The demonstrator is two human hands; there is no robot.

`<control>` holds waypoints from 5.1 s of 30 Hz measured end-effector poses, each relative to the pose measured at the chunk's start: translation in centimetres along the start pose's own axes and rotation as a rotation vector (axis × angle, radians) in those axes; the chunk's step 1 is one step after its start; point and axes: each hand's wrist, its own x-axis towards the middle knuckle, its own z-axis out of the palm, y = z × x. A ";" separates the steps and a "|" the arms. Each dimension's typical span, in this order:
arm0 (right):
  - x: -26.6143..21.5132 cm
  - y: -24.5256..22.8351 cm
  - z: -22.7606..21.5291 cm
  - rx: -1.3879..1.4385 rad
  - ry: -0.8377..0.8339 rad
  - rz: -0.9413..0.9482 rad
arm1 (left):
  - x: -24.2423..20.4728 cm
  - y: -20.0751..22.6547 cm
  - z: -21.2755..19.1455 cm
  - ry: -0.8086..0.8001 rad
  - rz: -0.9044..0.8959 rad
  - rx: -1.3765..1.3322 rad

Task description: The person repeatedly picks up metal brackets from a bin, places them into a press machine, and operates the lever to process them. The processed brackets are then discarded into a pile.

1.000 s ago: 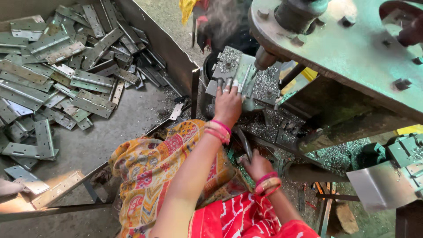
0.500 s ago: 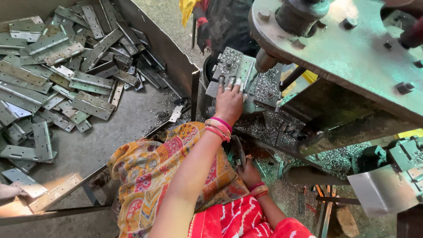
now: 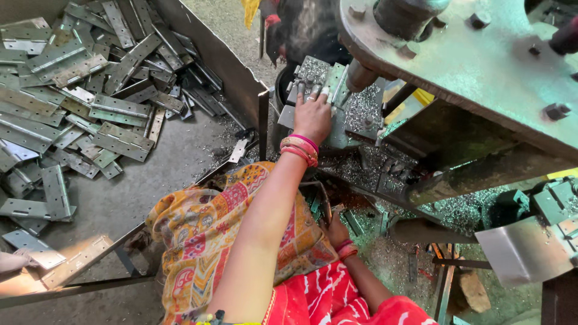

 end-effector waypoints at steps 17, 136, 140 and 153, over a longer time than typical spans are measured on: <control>-3.0 -10.9 -13.3 -0.167 -0.083 0.044 | -12.5 3.3 -5.5 0.279 0.126 0.168; 2.4 -2.8 -12.7 -0.266 -0.053 -0.004 | -22.2 -33.4 0.3 0.448 -1.417 0.238; 4.0 -1.9 -12.3 -0.178 -0.129 0.022 | -21.2 -37.1 1.6 0.416 -1.469 0.418; 1.0 -3.3 -12.6 -0.261 -0.048 0.101 | -26.2 -33.2 0.3 0.672 -1.220 0.397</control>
